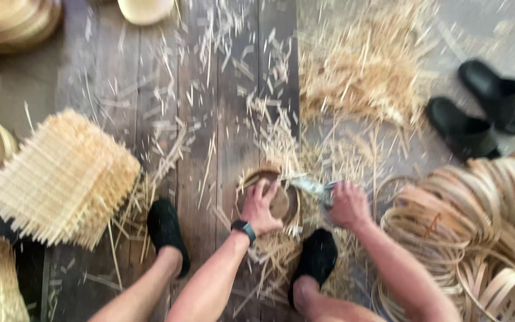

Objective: The person sits on the floor and repeatedly assembles small round bamboo bowls by placing a woven mat over a wooden mold, trimming the edges with shears, and removing the mold. The person handles bamboo mats, wooden molds, and shears throughout the process.

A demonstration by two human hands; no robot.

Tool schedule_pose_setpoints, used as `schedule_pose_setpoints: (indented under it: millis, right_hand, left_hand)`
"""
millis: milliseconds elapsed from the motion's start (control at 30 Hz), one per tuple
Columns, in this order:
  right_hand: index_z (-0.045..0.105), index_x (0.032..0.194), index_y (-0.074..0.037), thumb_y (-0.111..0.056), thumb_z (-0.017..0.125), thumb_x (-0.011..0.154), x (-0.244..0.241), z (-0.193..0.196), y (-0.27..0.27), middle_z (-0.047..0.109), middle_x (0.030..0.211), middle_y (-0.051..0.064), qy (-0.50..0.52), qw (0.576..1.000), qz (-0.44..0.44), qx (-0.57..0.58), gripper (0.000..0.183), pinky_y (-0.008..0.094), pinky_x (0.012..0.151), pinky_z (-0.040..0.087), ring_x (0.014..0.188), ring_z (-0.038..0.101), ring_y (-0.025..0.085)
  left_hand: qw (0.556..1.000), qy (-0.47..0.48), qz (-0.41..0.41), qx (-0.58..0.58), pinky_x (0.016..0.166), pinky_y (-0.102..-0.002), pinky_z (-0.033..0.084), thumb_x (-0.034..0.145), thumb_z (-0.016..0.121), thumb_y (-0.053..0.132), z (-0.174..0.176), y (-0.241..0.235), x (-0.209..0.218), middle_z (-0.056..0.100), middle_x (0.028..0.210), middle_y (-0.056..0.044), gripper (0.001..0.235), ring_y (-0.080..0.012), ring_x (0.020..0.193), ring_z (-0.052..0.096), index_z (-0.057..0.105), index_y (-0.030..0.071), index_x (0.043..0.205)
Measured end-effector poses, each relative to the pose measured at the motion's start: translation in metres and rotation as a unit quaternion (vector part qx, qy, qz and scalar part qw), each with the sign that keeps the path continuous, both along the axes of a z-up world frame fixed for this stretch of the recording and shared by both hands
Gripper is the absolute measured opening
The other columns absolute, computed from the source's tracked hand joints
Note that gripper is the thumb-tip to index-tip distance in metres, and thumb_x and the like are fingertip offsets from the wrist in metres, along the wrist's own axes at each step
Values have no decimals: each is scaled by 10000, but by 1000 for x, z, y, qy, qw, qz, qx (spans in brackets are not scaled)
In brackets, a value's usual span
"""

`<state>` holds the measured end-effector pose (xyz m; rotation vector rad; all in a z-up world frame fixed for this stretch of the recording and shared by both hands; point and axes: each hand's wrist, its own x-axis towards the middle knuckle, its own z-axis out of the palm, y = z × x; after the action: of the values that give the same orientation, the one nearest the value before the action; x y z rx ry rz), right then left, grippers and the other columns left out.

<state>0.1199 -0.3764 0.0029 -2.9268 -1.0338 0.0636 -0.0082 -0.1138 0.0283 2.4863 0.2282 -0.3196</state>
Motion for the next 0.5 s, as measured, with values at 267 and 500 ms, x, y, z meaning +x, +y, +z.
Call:
schedule_pose_setpoints:
  millis: [267, 500]
  right_hand:
    - [606, 1096, -3, -267, 514, 982, 16, -1, 5, 649, 1047, 194, 147, 984, -37, -95, 301, 441, 754, 598, 901, 677, 278]
    - [638, 922, 40, -300, 716, 601, 0, -8, 22, 631, 883, 230, -5, 1000, -6, 30, 474, 486, 739, 550, 862, 635, 380]
  left_hand:
    - [990, -79, 111, -22, 1099, -620, 333, 419, 978, 429, -2, -5, -3, 254, 1490, -262, 1357, -453, 1342, 334, 262, 225, 1554]
    - [993, -28, 112, 16, 1101, -537, 429, 512, 904, 374, 1, -18, -6, 350, 1482, -186, 1081, -433, 1306, 398, 442, 346, 1489]
